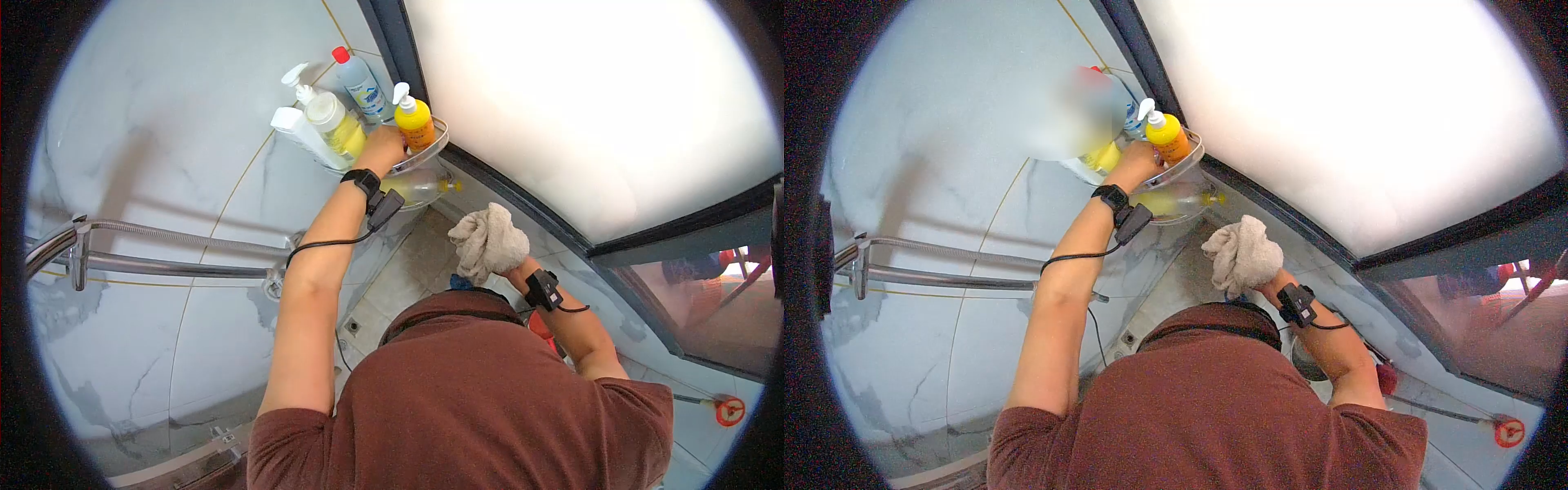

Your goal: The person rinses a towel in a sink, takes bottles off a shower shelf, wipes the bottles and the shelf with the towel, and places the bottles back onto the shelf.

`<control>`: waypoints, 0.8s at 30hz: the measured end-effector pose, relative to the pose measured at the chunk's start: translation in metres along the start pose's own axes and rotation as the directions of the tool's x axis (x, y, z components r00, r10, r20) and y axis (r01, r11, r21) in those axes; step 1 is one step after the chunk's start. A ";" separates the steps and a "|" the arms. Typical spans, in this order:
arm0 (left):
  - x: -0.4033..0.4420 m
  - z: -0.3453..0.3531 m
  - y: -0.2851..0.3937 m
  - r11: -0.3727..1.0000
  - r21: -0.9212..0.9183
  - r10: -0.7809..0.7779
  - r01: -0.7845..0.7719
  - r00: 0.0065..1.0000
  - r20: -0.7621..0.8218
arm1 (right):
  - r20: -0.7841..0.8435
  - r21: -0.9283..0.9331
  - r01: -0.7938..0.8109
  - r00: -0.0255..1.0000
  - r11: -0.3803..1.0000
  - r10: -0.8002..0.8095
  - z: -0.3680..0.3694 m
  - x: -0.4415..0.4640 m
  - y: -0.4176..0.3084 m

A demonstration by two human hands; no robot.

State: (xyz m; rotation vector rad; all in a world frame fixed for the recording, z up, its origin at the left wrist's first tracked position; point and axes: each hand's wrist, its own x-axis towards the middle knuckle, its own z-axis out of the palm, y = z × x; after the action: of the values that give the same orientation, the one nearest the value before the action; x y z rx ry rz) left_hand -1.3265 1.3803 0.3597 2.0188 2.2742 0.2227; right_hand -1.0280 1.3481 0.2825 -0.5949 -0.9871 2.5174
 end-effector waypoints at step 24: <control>-0.076 -0.103 0.060 0.974 0.207 -0.050 0.096 0.975 -0.218 | 0.009 -0.371 0.041 0.999 0.928 -0.041 -0.004 0.019 -0.005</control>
State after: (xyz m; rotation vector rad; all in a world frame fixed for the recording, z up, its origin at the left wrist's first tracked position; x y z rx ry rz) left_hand -1.2758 1.3070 0.4692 2.0971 2.6021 0.2004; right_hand -1.0405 1.3630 0.2786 -0.6700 -1.4778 2.3051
